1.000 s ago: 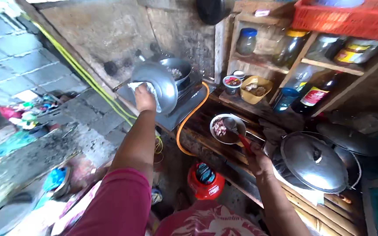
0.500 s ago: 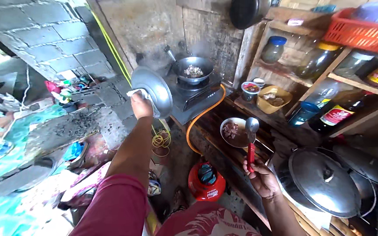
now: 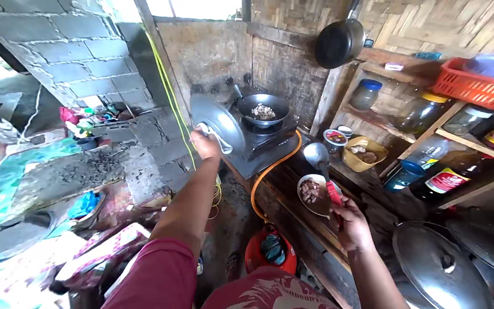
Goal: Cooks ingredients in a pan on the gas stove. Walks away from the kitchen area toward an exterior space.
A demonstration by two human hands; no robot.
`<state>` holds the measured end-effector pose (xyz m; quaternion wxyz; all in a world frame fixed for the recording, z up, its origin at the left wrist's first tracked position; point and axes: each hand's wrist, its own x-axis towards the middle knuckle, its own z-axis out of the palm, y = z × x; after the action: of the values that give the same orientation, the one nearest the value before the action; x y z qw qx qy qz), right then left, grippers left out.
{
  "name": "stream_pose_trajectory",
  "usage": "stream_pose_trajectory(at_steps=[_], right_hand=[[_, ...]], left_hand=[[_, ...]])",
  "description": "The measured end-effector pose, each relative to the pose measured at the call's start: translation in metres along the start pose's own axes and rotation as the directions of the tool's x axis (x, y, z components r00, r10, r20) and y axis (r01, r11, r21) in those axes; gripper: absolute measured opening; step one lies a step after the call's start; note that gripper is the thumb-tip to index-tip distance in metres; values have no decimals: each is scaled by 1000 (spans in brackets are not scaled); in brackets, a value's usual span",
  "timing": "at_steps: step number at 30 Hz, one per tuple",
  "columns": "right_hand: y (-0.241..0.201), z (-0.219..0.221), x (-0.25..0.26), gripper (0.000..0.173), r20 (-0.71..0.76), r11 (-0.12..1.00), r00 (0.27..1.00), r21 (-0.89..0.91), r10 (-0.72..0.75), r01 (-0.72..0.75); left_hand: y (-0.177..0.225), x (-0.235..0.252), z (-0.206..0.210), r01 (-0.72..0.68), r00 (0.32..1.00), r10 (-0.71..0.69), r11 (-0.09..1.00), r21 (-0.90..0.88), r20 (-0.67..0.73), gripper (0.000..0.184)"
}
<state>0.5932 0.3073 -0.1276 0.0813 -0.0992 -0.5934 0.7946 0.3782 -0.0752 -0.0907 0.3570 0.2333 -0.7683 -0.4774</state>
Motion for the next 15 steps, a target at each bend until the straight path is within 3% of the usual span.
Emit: stream_pose_trajectory(at_steps=[2, 3, 6, 8, 11, 15], right_hand=[[-17, 23, 26, 31, 5, 943, 986, -292, -168, 162], [-27, 35, 41, 30, 27, 857, 971, -464, -238, 223], [-60, 82, 86, 32, 105, 485, 925, -826, -366, 286], [-72, 117, 119, 33, 150, 278, 890, -916, -431, 289], [-88, 173, 164, 36, 97, 106, 920, -984, -380, 147], [-95, 226, 222, 41, 5, 56, 978, -998, -211, 17]], left_hand=[[7, 8, 13, -44, 999, 45, 999, -30, 18, 50], [11, 12, 19, -64, 997, 65, 997, -48, 29, 49], [23, 20, 35, -87, 993, 90, 995, -50, 70, 48], [31, 24, 44, -100, 989, 108, 992, -83, 101, 46], [37, 32, 61, -83, 986, 96, 992, -96, 140, 47], [44, 37, 79, -38, 980, 56, 994, -99, 190, 47]])
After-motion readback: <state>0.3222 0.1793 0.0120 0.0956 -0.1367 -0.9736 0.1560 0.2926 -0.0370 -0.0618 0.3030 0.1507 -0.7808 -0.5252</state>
